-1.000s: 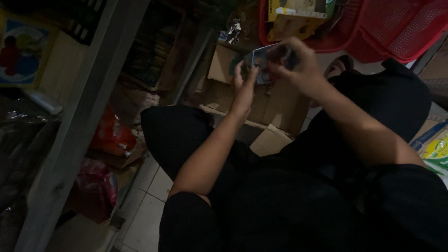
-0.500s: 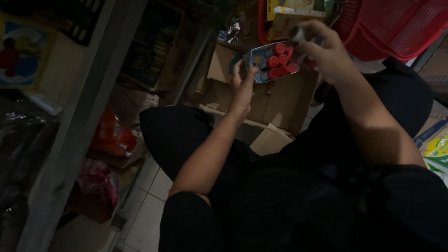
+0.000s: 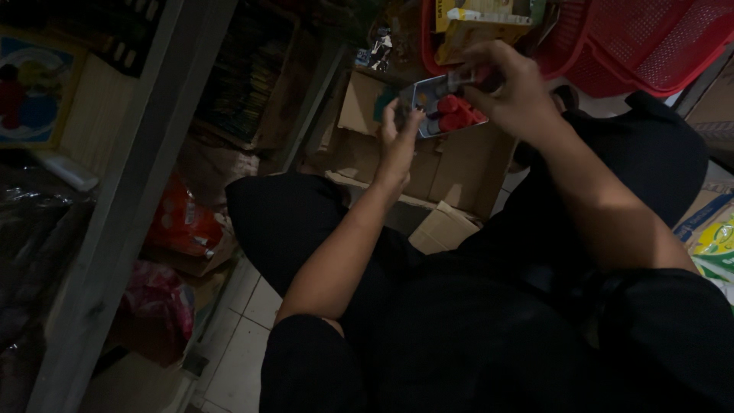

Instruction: The person sits on the floor and organizes small red-capped bottles into a clear plastic container, placing it on a shelf. They then sort various packaged snacks and items from a cardboard box into a red plastic basket.

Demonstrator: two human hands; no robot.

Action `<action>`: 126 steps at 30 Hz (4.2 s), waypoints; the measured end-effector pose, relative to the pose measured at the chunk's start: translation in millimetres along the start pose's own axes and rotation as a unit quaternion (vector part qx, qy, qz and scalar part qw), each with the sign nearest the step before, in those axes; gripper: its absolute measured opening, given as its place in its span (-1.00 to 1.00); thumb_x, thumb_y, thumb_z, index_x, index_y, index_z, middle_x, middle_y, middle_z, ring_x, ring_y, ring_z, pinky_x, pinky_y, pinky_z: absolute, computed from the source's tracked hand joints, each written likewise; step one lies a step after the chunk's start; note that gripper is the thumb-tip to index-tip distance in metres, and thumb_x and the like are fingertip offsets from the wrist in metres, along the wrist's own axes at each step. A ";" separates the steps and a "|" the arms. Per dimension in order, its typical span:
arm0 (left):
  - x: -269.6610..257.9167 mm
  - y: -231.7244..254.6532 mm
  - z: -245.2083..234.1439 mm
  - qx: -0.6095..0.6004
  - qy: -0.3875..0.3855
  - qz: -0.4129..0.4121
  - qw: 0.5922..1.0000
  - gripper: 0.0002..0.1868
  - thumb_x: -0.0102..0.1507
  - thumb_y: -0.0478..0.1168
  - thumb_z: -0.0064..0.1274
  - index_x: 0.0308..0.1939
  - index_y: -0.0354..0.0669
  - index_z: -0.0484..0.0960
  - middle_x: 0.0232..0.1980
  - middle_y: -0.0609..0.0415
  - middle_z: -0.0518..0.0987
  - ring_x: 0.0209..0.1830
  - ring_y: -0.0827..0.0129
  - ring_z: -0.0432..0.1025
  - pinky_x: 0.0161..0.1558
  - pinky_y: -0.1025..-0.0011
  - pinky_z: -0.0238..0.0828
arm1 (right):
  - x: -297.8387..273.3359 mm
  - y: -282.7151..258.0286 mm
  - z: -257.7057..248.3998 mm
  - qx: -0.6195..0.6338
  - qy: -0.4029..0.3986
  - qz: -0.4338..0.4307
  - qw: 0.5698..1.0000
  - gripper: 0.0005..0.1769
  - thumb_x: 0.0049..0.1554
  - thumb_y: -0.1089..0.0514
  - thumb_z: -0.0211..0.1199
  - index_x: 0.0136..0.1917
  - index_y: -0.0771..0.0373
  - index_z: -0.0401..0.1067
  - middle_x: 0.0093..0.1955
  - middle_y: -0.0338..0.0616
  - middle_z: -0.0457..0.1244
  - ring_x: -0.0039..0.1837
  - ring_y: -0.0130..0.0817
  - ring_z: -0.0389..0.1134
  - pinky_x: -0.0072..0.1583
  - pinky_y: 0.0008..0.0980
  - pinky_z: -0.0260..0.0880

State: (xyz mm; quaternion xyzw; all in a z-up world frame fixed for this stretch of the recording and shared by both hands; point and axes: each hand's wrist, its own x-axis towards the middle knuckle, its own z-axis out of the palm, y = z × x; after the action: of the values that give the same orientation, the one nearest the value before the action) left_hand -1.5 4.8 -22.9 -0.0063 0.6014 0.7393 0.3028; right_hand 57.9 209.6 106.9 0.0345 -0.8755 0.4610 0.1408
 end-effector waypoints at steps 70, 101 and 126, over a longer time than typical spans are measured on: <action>16.1 57.2 -82.4 -0.270 0.086 0.167 0.944 -0.07 0.26 0.10 0.24 0.57 -0.06 0.10 0.39 -0.03 0.36 0.24 0.20 0.42 -0.05 0.19 0.64 | -43.3 145.4 316.0 -0.322 -0.450 0.179 0.813 -0.19 0.14 -0.19 0.27 0.52 0.13 0.09 0.37 0.14 0.21 0.28 0.09 0.30 0.15 0.04 0.37; 1.1 63.6 -87.7 -0.255 0.087 0.145 0.952 -0.01 0.24 0.21 0.22 0.57 -0.05 0.03 0.44 0.01 0.29 0.34 0.18 0.37 0.11 0.11 0.62 | -18.2 110.7 269.8 -0.460 -0.374 0.185 0.784 -0.69 0.21 -0.07 0.26 -0.13 0.20 0.60 -0.13 -0.05 0.42 -0.11 -0.16 0.47 -0.18 -0.19 0.45; 1.5 63.6 -96.2 -0.199 0.095 0.121 0.968 -0.02 0.30 0.13 0.16 0.61 -0.20 0.00 0.48 -0.17 0.29 0.43 0.09 0.29 0.23 0.08 0.46 | -53.2 249.7 230.6 -0.126 -0.140 0.228 0.955 -0.58 0.03 0.19 0.44 0.15 0.36 0.53 0.03 0.14 0.42 0.02 -0.08 0.46 0.05 -0.11 0.44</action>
State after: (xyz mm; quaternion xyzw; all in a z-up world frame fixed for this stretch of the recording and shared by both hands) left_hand -65.9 -86.4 6.2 -0.0635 0.4643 0.8714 0.1455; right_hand 11.9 160.6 -230.5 -0.1203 -0.9219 0.3574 -0.0886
